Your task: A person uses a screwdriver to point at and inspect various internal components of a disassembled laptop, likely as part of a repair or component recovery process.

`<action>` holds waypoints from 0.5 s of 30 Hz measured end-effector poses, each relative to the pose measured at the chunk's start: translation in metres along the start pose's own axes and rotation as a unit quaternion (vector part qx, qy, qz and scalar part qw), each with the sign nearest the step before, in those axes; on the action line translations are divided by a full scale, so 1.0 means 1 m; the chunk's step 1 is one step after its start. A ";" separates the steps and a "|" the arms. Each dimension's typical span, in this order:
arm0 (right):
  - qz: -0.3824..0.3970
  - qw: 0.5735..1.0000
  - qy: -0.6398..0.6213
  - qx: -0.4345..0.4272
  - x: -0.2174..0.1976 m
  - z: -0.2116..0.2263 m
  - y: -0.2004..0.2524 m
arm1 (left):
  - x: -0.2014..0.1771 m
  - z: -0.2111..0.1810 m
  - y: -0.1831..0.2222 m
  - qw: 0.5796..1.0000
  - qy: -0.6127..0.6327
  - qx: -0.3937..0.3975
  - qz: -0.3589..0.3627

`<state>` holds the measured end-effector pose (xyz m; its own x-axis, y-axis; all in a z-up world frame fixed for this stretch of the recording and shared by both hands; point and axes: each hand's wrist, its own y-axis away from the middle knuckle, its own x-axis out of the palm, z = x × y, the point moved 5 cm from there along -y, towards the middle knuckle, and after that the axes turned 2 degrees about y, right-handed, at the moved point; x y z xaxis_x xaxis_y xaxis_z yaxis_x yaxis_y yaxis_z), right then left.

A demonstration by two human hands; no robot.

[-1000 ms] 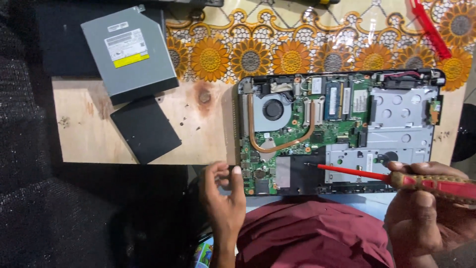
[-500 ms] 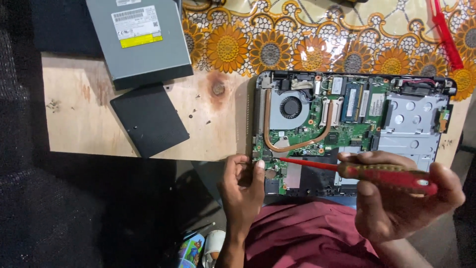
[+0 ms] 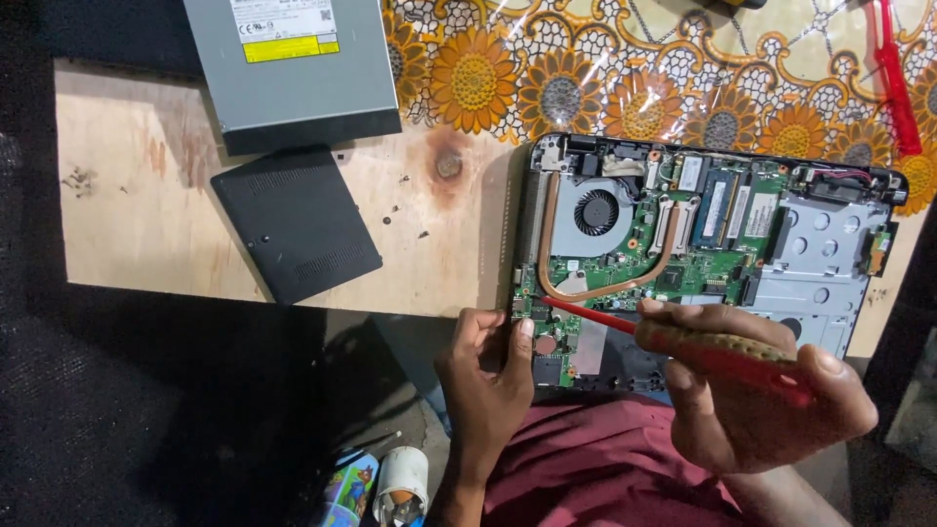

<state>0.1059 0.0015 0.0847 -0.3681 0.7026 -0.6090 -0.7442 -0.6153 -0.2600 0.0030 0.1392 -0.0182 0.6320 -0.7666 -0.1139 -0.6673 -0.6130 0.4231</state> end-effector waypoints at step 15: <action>0.018 0.696 -0.650 0.303 -0.002 -0.036 0.021 | 0.000 0.003 0.000 1.000 0.029 -0.001 0.004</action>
<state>0.1113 -0.0254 0.0529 -0.2932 0.6623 0.6895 -0.6748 -0.6543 0.3415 0.0017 0.1391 -0.0212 0.6492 -0.7584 -0.0579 -0.6712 -0.6071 0.4254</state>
